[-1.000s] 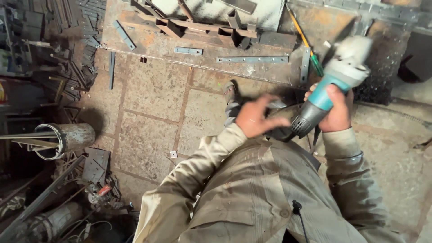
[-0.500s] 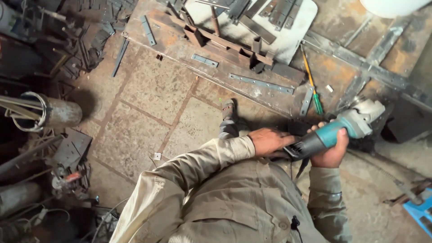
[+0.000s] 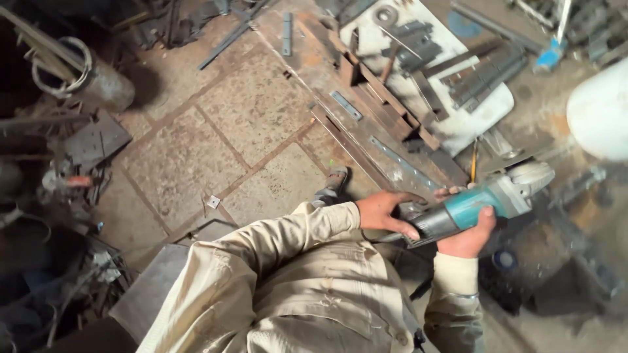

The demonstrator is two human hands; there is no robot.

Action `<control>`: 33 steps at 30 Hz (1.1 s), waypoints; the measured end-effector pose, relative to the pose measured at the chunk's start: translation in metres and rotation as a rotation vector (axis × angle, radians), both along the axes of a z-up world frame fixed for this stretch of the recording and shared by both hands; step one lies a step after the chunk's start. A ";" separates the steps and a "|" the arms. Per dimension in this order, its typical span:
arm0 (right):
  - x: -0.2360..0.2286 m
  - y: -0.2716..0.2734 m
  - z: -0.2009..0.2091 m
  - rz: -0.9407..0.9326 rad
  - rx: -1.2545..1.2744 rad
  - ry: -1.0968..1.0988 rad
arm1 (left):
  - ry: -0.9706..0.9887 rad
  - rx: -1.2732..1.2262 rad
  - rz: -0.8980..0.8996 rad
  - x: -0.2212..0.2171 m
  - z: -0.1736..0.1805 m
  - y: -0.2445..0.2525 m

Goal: The recorder measures, marks, and grinds small metal hinge components in a metalworking workshop.

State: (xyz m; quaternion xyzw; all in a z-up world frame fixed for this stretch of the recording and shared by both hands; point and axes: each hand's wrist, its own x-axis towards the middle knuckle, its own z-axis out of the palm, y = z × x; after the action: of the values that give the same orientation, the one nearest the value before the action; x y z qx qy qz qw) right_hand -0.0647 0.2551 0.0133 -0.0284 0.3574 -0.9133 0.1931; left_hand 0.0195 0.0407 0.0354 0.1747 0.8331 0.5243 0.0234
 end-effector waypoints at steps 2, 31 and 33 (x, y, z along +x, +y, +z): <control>-0.009 -0.031 0.020 0.046 0.097 0.146 | -0.200 0.221 0.113 -0.003 -0.004 -0.014; -0.063 -0.266 -0.160 0.586 0.845 -0.111 | -0.579 -0.224 1.226 -0.156 -0.132 -0.504; -0.031 -0.225 -0.165 0.524 0.959 -0.168 | -0.620 -0.312 1.202 -0.171 -0.140 -0.527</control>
State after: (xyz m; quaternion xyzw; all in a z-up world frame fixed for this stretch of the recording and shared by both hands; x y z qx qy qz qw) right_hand -0.0959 0.0302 -0.1513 0.0475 0.6975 -0.5689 0.4331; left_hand -0.1519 -0.4858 -0.1041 -0.4802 0.8060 0.3460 -0.0091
